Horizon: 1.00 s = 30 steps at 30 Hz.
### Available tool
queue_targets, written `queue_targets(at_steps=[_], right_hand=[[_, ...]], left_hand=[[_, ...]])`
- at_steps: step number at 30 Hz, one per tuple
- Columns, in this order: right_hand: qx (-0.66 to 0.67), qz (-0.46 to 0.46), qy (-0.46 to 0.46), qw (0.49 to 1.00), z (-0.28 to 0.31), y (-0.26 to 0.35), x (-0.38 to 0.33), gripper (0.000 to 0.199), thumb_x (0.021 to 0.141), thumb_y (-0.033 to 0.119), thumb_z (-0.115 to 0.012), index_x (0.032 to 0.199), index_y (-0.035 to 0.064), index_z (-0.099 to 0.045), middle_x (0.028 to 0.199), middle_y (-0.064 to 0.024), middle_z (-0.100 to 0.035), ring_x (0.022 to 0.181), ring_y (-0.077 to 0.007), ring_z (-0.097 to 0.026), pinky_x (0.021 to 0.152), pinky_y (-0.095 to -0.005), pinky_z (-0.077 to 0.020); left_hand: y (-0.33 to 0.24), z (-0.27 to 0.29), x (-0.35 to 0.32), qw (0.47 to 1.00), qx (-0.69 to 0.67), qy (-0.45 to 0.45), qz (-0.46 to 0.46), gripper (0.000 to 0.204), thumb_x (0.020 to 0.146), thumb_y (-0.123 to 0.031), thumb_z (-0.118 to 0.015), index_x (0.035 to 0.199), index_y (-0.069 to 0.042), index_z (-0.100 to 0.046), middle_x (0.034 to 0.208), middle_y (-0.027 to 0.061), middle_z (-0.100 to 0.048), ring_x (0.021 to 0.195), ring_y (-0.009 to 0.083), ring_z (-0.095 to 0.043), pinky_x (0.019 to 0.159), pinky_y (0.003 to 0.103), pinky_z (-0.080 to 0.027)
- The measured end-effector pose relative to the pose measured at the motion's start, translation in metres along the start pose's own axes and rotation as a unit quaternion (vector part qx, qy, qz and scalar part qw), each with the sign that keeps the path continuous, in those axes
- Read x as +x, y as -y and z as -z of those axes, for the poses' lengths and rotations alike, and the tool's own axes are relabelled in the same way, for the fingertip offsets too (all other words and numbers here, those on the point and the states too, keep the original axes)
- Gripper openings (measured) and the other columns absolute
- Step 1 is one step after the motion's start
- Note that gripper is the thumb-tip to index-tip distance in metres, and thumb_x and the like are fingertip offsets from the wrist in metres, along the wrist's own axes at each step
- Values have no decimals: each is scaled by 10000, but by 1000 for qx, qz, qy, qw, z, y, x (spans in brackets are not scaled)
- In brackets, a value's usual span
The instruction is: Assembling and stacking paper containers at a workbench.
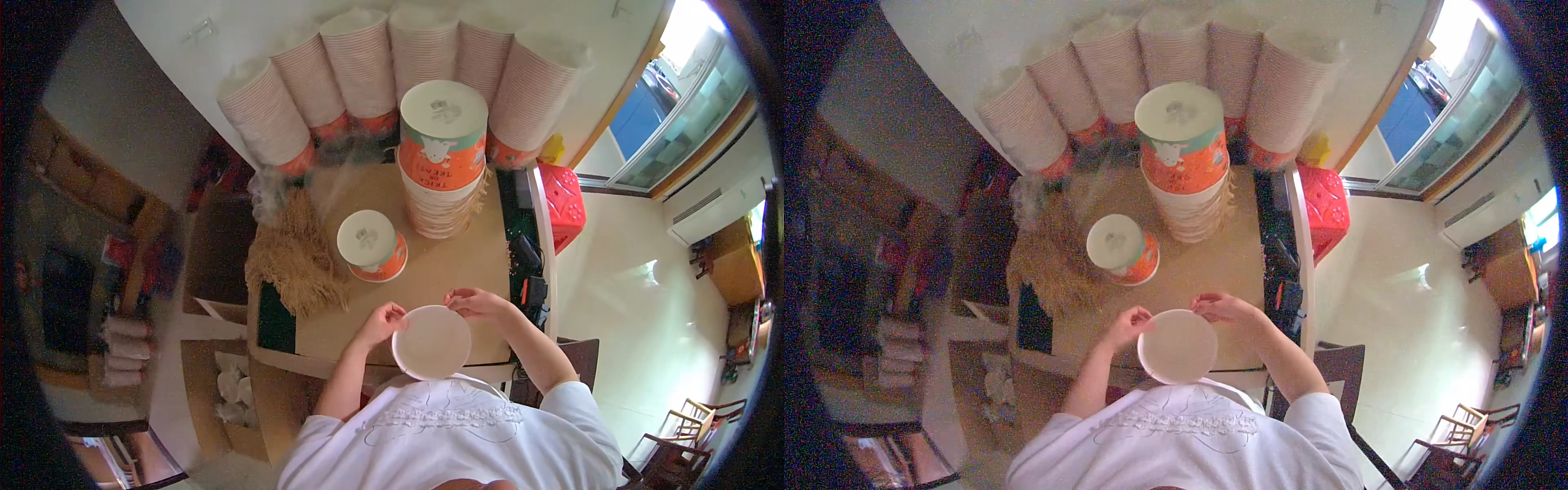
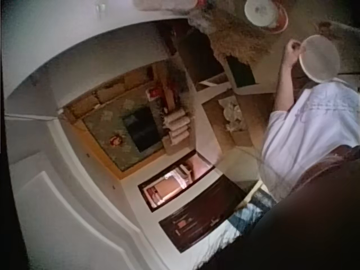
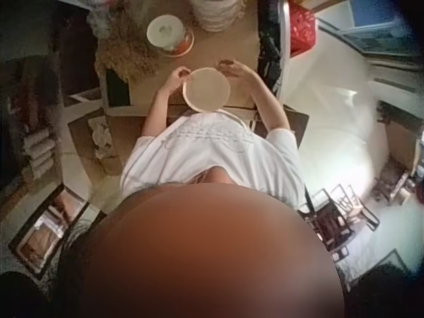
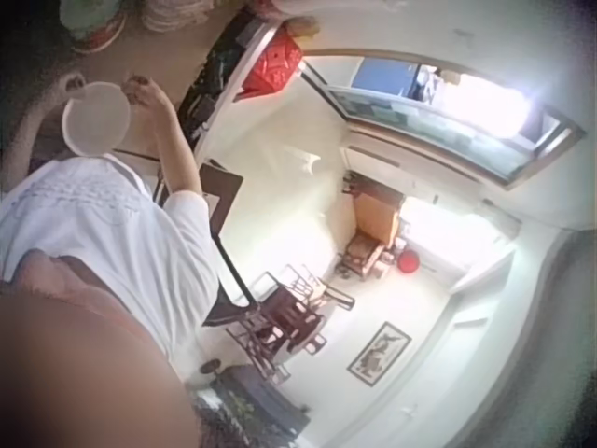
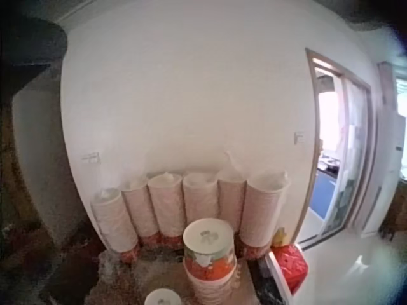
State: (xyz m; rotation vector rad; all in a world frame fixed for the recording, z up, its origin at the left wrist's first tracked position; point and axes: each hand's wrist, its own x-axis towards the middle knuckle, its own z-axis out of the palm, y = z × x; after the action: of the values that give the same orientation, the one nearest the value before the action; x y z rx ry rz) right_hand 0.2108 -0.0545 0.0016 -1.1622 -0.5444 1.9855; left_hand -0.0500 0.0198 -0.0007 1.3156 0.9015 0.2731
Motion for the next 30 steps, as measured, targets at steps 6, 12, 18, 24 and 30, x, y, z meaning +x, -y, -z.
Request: queue_targets(at_steps=[6,12,18,24,30], right_hand=[[10,-49,50,998,7,-4,-4,93,817,31,-533,908,42,-518,799,4,-547,710,-61,-532,593,-172,-430],[-179,147,94,968,25,16,-21,377,779,118,-622,1114,51,-464,1134,-50,-504,982,-151,-512,797,-283,-458],[-439,240,-34,865,-52,126,-87,745,619,-61,-581,1294,114,-320,1297,-61,-350,1193,-178,-344,961,-359,-342],[-442,353,-146,812,-69,161,-118,667,618,-47,-604,1234,87,-385,1171,-53,-421,1105,-172,-401,908,-323,-367],[-190,412,-64,889,-35,177,-145,672,686,168,-713,1258,54,-378,1280,-80,-383,1153,-197,-389,930,-391,-377]], left_hand=[[-16,-28,-7,945,271,-129,-130,110,735,-127,-589,834,-90,-617,709,114,-581,612,276,-579,542,351,-456],[-97,-42,-29,865,337,-129,-348,169,670,-120,-624,839,-127,-625,700,78,-541,652,247,-587,560,363,-468],[-157,-40,-48,753,405,-92,-510,265,594,-111,-635,856,-143,-617,696,23,-475,636,196,-555,524,322,-461],[-196,-42,-69,721,346,-127,-586,391,601,-115,-673,982,-173,-605,807,10,-503,755,183,-538,611,319,-445],[-188,-21,-80,744,206,-239,-590,377,670,-86,-665,1032,-164,-595,954,45,-554,830,204,-542,699,337,-437]])
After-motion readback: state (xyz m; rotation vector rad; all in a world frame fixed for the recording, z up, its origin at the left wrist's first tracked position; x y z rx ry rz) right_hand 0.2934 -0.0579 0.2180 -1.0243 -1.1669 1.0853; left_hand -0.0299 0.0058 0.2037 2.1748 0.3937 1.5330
